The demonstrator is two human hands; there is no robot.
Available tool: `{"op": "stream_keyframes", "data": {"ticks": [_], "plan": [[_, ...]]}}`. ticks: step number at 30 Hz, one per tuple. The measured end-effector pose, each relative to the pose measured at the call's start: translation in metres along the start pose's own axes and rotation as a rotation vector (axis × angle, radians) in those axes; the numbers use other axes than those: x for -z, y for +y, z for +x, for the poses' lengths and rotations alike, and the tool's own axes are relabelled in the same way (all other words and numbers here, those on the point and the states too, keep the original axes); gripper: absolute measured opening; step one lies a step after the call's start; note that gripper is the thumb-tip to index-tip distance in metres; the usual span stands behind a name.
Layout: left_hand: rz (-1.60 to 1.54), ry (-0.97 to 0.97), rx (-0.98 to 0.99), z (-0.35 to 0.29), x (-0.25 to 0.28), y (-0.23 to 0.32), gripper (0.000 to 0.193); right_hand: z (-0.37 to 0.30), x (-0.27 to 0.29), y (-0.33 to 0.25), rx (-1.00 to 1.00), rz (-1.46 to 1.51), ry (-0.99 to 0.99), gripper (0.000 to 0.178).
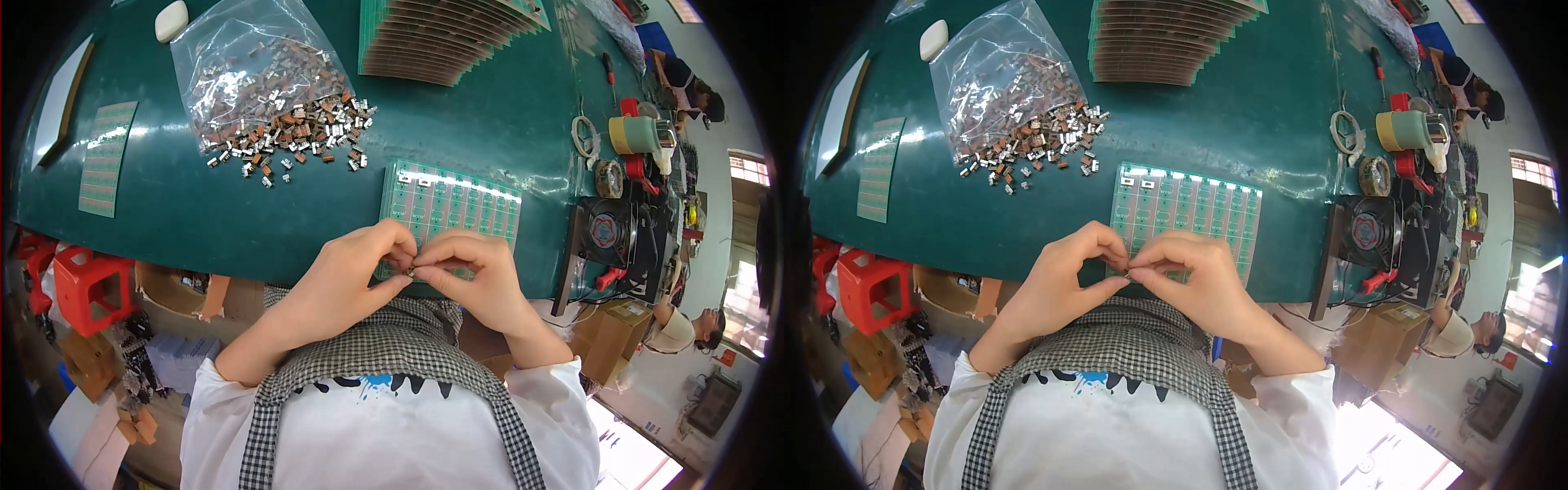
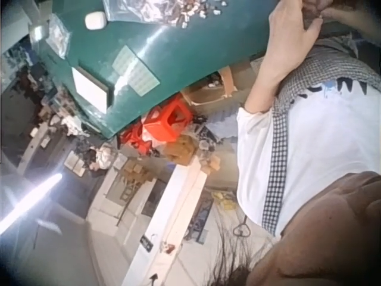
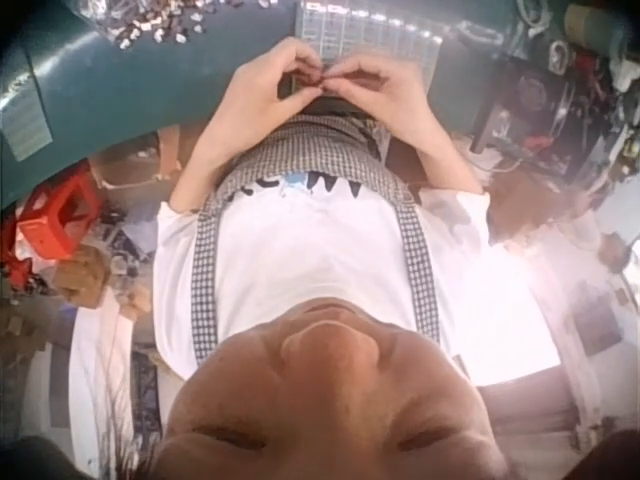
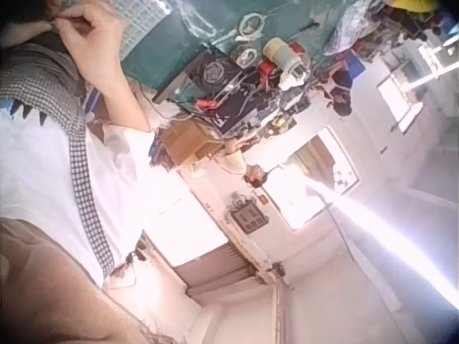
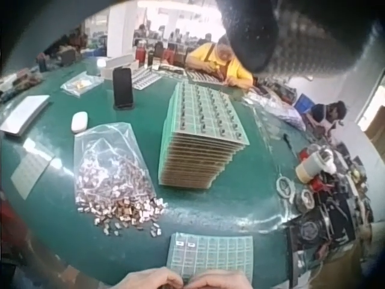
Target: The person inserts small metal components into slots on a green circuit board panel by hand.
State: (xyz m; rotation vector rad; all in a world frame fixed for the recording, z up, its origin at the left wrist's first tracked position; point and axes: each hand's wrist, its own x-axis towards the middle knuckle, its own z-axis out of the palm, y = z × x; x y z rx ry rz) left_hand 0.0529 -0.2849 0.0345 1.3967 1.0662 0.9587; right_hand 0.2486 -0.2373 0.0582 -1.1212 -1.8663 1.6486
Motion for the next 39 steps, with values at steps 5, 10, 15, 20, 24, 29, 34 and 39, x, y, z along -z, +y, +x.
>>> {"op": "stream_keyframes", "data": {"ticks": [5, 10, 15, 20, 24, 29, 34, 39], "plan": [[0.228, 0.098, -0.071, 0.002, 0.003, 0.000, 0.030, 0.010, 0.011, -0.004, 0.082, -0.310, 0.033, 0.013], [0.988, 0.694, 0.037, 0.004, 0.052, -0.028, 0.032, 0.040, 0.032, 0.019, 0.286, -0.641, 0.336, 0.013], [0.926, 0.680, 0.086, -0.006, 0.060, -0.046, 0.016, 0.046, 0.029, 0.024, 0.377, -0.716, 0.340, 0.012], [0.893, 0.668, 0.063, -0.004, 0.060, -0.047, 0.010, 0.048, 0.030, 0.020, 0.351, -0.728, 0.301, 0.011], [0.964, 0.653, 0.055, -0.004, 0.057, -0.045, 0.012, 0.047, 0.030, 0.018, 0.338, -0.780, 0.304, 0.009], [0.933, 0.630, 0.083, -0.005, 0.058, -0.046, 0.014, 0.047, 0.030, 0.018, 0.389, -0.820, 0.272, 0.009], [0.935, 0.657, -0.011, -0.003, 0.053, -0.043, 0.014, 0.047, 0.030, 0.019, 0.424, -0.881, 0.260, 0.010], [0.552, 0.397, -0.230, 0.002, 0.025, -0.022, 0.018, 0.037, 0.015, -0.001, 0.342, -1.040, 0.322, 0.019]]}}
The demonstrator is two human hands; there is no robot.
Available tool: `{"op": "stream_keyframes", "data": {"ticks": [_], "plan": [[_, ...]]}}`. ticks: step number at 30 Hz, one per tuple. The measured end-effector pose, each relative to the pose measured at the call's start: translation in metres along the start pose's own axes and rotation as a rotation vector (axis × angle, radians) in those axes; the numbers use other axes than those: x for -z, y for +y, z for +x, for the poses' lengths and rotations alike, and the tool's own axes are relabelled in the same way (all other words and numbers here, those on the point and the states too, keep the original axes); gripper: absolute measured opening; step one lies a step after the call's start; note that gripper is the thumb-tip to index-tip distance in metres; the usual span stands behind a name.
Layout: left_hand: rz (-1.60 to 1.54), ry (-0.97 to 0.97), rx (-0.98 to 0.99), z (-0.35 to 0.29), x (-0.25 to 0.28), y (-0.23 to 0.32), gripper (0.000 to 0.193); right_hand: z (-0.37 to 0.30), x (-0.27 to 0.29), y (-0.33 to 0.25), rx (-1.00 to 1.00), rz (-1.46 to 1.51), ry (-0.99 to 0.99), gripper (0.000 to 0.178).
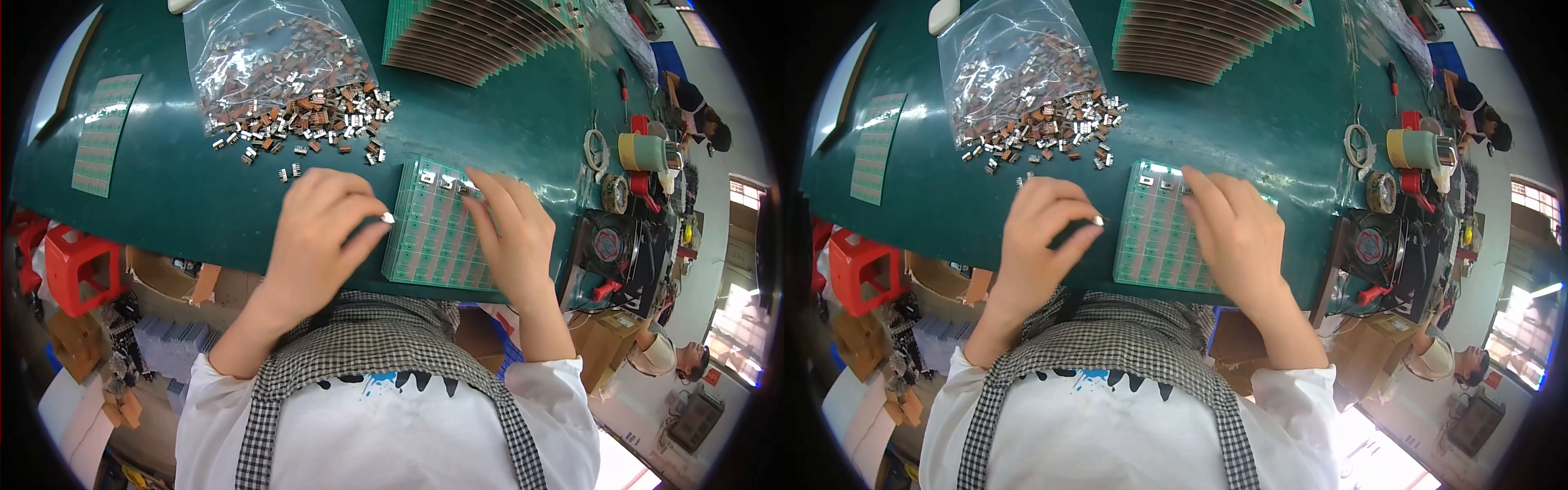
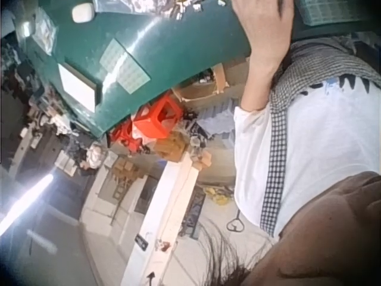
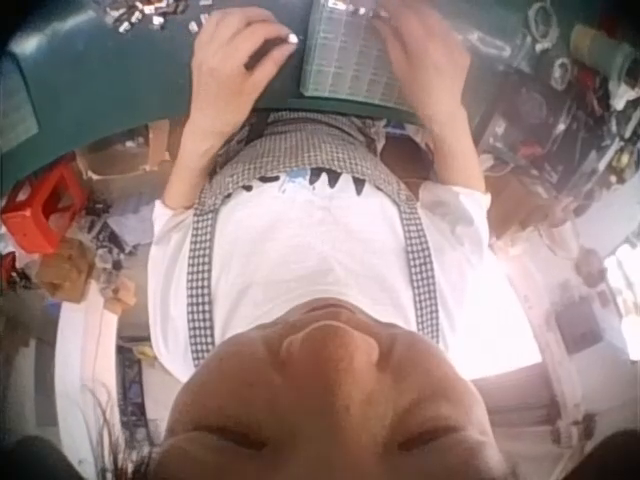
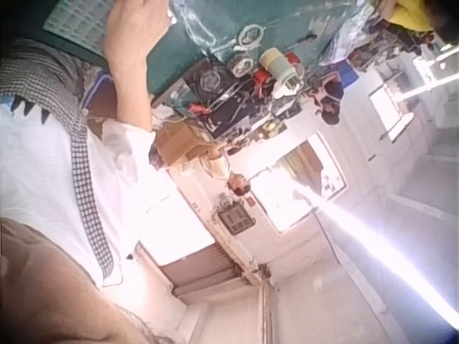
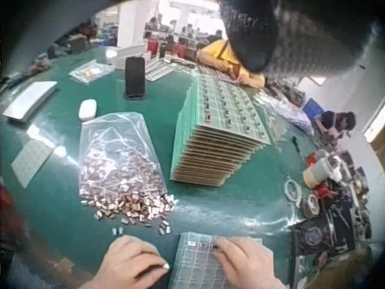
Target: The person inserts small metal components into slots on a green circuit board panel by hand.
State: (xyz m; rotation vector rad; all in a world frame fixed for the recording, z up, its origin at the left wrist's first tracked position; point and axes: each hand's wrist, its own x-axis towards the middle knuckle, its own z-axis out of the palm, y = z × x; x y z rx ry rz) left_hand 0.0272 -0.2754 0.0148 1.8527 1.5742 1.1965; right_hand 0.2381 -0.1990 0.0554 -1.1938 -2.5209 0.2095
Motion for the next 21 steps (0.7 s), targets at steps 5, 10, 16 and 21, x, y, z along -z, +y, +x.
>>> {"op": "stream_keyframes", "data": {"ticks": [5, 10, 16, 21], "plan": [[-0.089, -0.055, -0.058, 0.001, -0.012, 0.015, 0.017, -0.013, 0.002, -0.014, -0.193, 0.739, -0.164, 0.020], [-0.156, -0.092, -0.049, -0.003, -0.021, 0.017, 0.013, -0.019, -0.003, -0.013, -0.363, 1.097, -0.273, 0.016], [-0.101, -0.120, -0.093, 0.003, -0.015, 0.018, 0.018, -0.020, -0.001, -0.002, -0.717, 1.312, -0.276, 0.017], [-0.071, -0.080, -0.030, 0.006, -0.017, 0.023, 0.028, -0.020, -0.002, 0.006, -0.774, 1.534, -0.342, 0.024]]}}
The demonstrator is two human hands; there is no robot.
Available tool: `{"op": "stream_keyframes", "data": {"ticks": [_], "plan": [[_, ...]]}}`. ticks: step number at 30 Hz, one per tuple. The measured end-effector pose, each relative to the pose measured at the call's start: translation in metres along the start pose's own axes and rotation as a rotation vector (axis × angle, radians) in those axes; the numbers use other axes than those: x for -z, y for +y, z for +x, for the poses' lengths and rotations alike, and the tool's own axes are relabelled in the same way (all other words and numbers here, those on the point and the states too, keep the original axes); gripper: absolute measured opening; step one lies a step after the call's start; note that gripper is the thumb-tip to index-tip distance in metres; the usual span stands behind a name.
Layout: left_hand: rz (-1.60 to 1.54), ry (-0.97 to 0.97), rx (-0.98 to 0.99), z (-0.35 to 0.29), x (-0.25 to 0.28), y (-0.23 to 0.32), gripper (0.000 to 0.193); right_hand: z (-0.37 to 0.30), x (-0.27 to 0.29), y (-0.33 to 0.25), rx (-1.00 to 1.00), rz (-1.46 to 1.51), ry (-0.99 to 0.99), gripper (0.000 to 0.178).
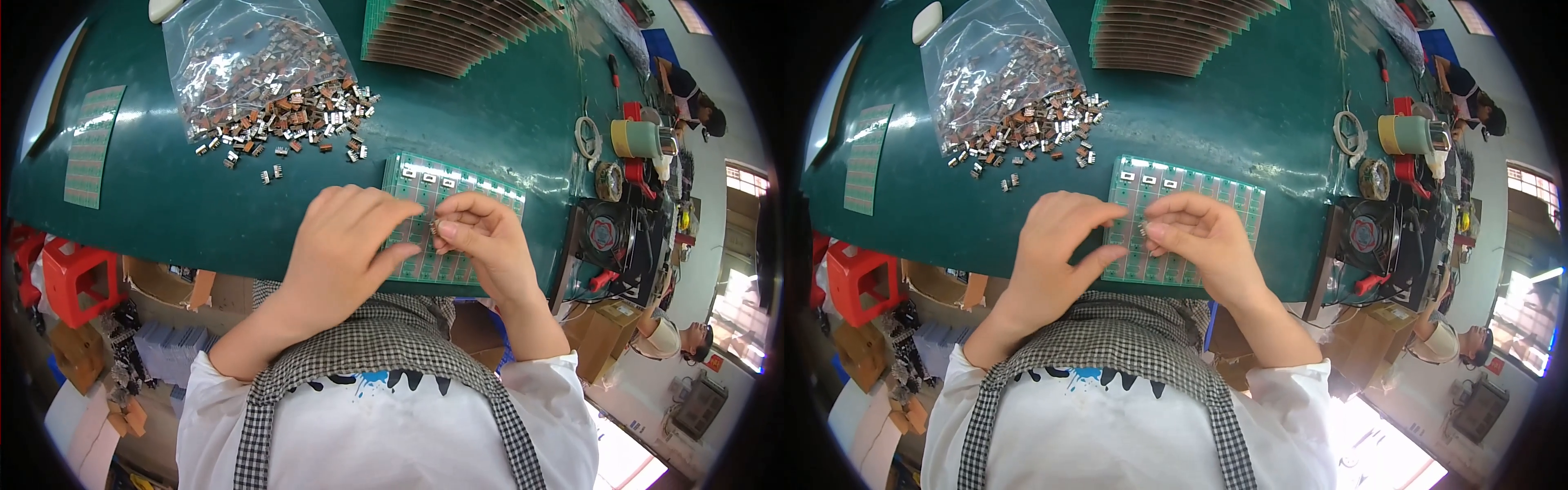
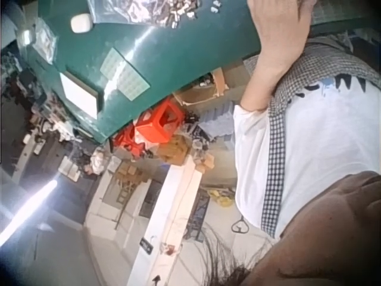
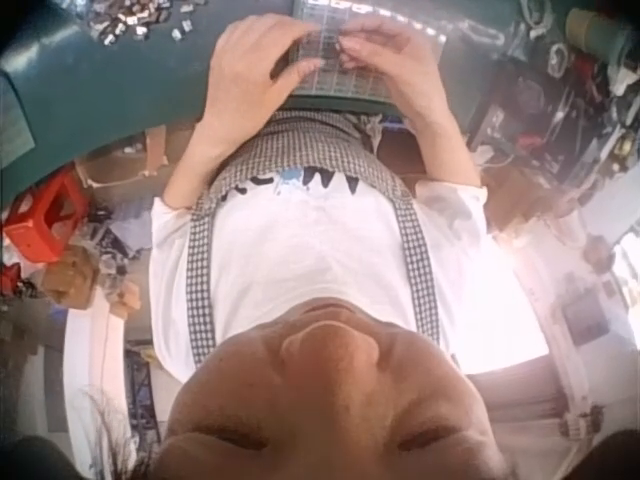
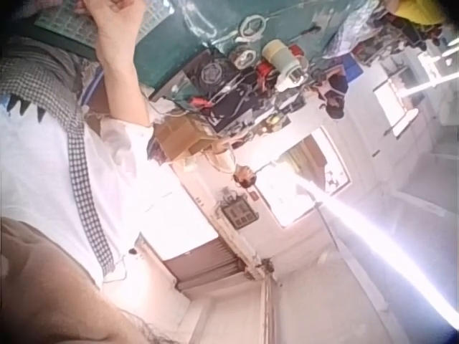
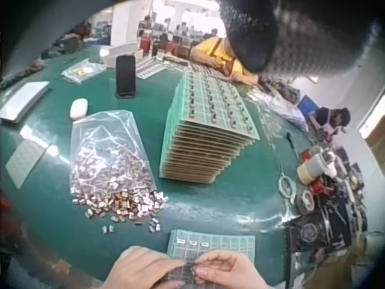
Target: The person inserts small metal components into slots on a green circuit board panel by hand.
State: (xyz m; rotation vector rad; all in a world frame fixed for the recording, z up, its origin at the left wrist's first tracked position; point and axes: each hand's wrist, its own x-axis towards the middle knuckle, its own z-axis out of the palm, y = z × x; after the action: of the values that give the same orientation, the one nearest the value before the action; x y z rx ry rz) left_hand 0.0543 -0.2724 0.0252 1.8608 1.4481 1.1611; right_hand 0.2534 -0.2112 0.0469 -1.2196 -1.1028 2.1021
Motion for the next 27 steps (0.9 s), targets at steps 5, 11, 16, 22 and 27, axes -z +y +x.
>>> {"op": "stream_keyframes", "data": {"ticks": [5, 11, 16, 22, 27], "plan": [[0.081, 0.037, -0.047, 0.001, -0.004, 0.002, 0.029, -0.003, 0.005, -0.001, 0.069, -0.088, 0.062, 0.020], [0.727, 0.255, 0.325, -0.016, 0.026, -0.043, 0.035, 0.011, 0.033, -0.015, 0.664, -1.086, 0.304, 0.013], [0.542, 0.172, 0.411, -0.024, 0.034, -0.058, 0.020, 0.017, 0.029, -0.013, 0.803, -1.334, 0.225, 0.015], [0.422, 0.278, 0.223, -0.021, 0.026, -0.054, 0.012, 0.018, 0.029, -0.014, 0.816, -1.390, 0.216, 0.016], [0.239, 0.268, 0.246, -0.017, 0.020, -0.042, 0.013, 0.020, 0.033, -0.011, 0.887, -1.382, 0.196, 0.016]]}}
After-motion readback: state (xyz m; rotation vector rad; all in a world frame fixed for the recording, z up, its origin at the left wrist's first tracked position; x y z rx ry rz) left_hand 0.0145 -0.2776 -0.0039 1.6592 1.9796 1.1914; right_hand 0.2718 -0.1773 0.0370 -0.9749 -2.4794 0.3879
